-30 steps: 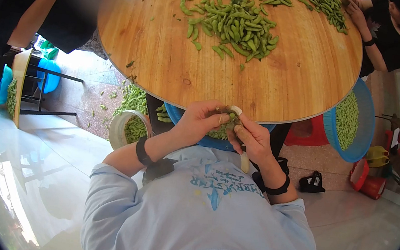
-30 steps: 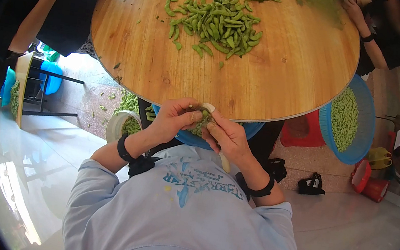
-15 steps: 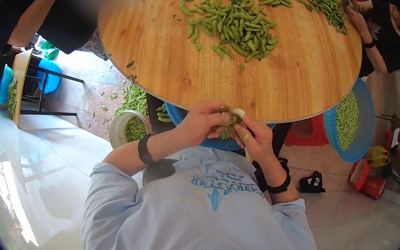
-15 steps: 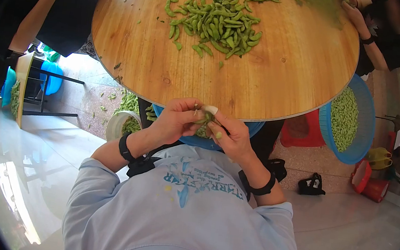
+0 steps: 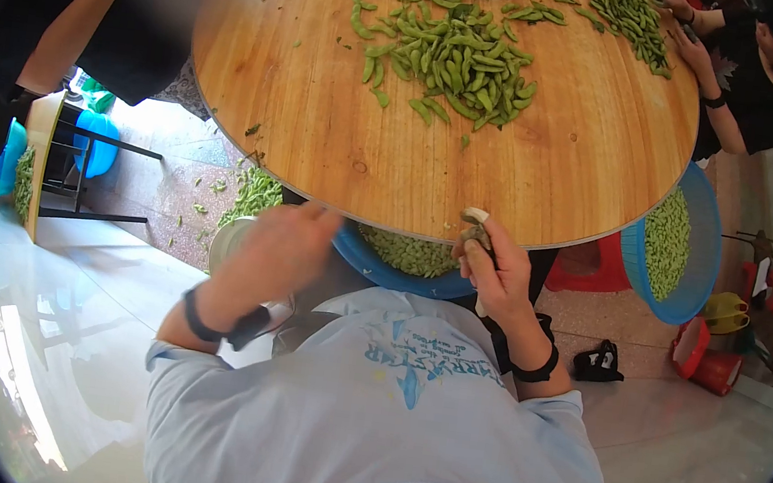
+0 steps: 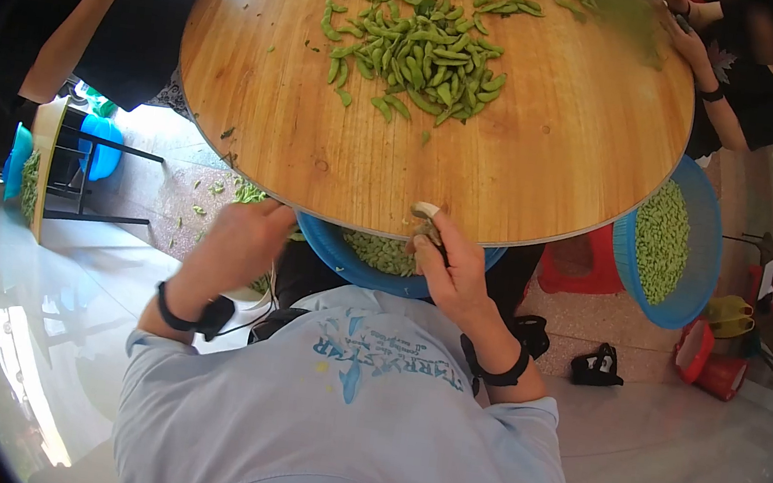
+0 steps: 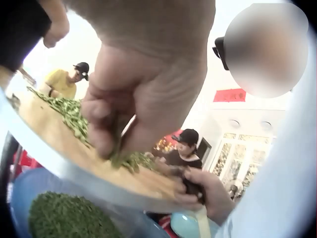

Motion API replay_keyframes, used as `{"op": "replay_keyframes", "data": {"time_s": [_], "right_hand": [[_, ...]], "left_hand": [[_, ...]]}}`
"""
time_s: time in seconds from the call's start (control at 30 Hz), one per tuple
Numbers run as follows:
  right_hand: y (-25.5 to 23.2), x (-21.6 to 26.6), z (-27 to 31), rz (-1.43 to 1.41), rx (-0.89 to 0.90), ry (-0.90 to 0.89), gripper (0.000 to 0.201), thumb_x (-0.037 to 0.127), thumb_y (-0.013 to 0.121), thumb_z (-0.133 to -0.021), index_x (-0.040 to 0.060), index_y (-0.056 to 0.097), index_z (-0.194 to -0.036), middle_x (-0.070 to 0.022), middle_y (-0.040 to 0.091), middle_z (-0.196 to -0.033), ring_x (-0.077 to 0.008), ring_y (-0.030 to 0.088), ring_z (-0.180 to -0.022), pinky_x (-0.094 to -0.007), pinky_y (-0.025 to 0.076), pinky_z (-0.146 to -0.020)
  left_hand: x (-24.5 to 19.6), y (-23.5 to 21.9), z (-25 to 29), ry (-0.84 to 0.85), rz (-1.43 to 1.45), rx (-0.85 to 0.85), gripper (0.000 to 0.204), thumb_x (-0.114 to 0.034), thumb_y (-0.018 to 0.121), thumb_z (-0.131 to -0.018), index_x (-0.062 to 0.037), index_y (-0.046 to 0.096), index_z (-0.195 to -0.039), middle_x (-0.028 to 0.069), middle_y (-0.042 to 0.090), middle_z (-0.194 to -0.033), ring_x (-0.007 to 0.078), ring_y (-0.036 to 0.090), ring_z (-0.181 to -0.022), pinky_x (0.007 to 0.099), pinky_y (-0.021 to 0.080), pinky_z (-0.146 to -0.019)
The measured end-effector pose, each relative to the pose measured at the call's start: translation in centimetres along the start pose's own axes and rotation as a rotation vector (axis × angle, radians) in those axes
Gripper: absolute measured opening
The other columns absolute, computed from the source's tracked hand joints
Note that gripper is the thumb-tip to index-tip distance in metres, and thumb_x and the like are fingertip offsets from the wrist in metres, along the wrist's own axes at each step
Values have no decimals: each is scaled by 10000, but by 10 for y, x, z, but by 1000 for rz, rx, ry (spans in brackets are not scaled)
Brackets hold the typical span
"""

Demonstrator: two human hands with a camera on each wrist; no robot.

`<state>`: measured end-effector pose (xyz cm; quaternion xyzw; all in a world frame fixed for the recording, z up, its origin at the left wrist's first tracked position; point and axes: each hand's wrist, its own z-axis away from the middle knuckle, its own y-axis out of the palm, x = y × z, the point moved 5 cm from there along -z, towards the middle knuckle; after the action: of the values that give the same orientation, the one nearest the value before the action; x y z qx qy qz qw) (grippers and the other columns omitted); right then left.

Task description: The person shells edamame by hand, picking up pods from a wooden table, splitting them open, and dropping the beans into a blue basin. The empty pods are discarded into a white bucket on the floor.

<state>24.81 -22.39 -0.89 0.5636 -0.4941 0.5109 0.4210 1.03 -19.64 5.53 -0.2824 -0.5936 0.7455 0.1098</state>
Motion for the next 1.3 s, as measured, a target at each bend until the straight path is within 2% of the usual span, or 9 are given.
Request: {"op": "replay_keyframes", "data": {"time_s": [0.07, 0.13, 0.37, 0.67, 0.73, 0.8, 0.97, 1.1, 1.3], "right_hand": [[-5, 3, -4, -36, -38, 33, 355, -18, 497, -896, -46, 484, -1250, -33, 579, -752, -56, 495, -569, -203, 416, -519], [-7, 2, -13, -120, -51, 87, 331, 0, 488, -908, -51, 488, -1234, -28, 573, -743, -53, 490, -562, -202, 411, -512], [-6, -9, -20, 19, -95, 180, 319, 28, 479, -920, -51, 490, -1229, -31, 567, -738, -54, 489, -556, -206, 399, -498], [-4, -6, -19, -142, -82, 182, 363, 106, 425, -958, -48, 452, -1286, -25, 533, -748, -56, 440, -509, -192, 369, -464], [0, -3, -19, -147, -39, 147, 383, 128, 420, -970, -33, 432, -1318, -34, 542, -780, -57, 436, -506, -190, 360, -452], [6, 1, -19, -238, -8, 124, 402, 141, 417, -976, -27, 410, -1341, -39, 542, -781, -58, 441, -509, -188, 361, -449], [17, 15, -20, -518, 20, 144, 445, 166, 411, -986, -12, 356, -1390, -54, 543, -784, -61, 446, -514, -185, 366, -443], [21, 15, -13, -602, 108, 151, 462, 151, 406, -982, -12, 321, -1406, -87, 542, -789, -85, 452, -522, -203, 373, -431], [23, 15, -9, -669, 134, 184, 459, 130, 407, -978, -26, 314, -1400, -107, 535, -758, -103, 443, -520, -220, 366, -413]], "left_hand": [[22, -3, -5, -56, -137, 159, 40, -54, 559, -793, -33, 558, -827, 178, 558, -820, 344, 587, -707, 442, 473, -619], [31, -29, -30, 58, -153, -174, 64, -74, 553, -818, -25, 587, -840, 172, 562, -833, 350, 583, -765, 436, 468, -659], [80, -29, -171, 88, 30, -606, 171, -139, 567, -849, -7, 611, -948, 186, 563, -912, 376, 566, -872, 438, 454, -742], [88, -16, -162, -73, 139, -500, 184, -92, 608, -766, 37, 583, -895, 228, 588, -896, 413, 572, -845, 447, 470, -743], [68, -21, -137, -59, 382, -578, 203, -140, 650, -815, 1, 602, -953, 125, 628, -770, 236, 614, -672, 332, 467, -583], [29, -8, -116, -66, 1129, -285, 202, -144, 661, -836, -24, 598, -985, 55, 636, -732, 107, 580, -618, 228, 422, -514], [-40, 16, -76, -82, 1526, 35, 153, -63, 642, -850, -7, 606, -988, 29, 647, -799, 73, 574, -682, 209, 459, -590], [-40, 32, -72, -120, 1559, -25, 191, -29, 643, -848, 3, 596, -1031, 31, 646, -776, 52, 546, -608, 167, 378, -490], [-40, 40, -63, -86, 1532, -40, 200, -23, 636, -846, 5, 601, -1041, 33, 650, -844, 62, 568, -724, 207, 455, -628]]}}
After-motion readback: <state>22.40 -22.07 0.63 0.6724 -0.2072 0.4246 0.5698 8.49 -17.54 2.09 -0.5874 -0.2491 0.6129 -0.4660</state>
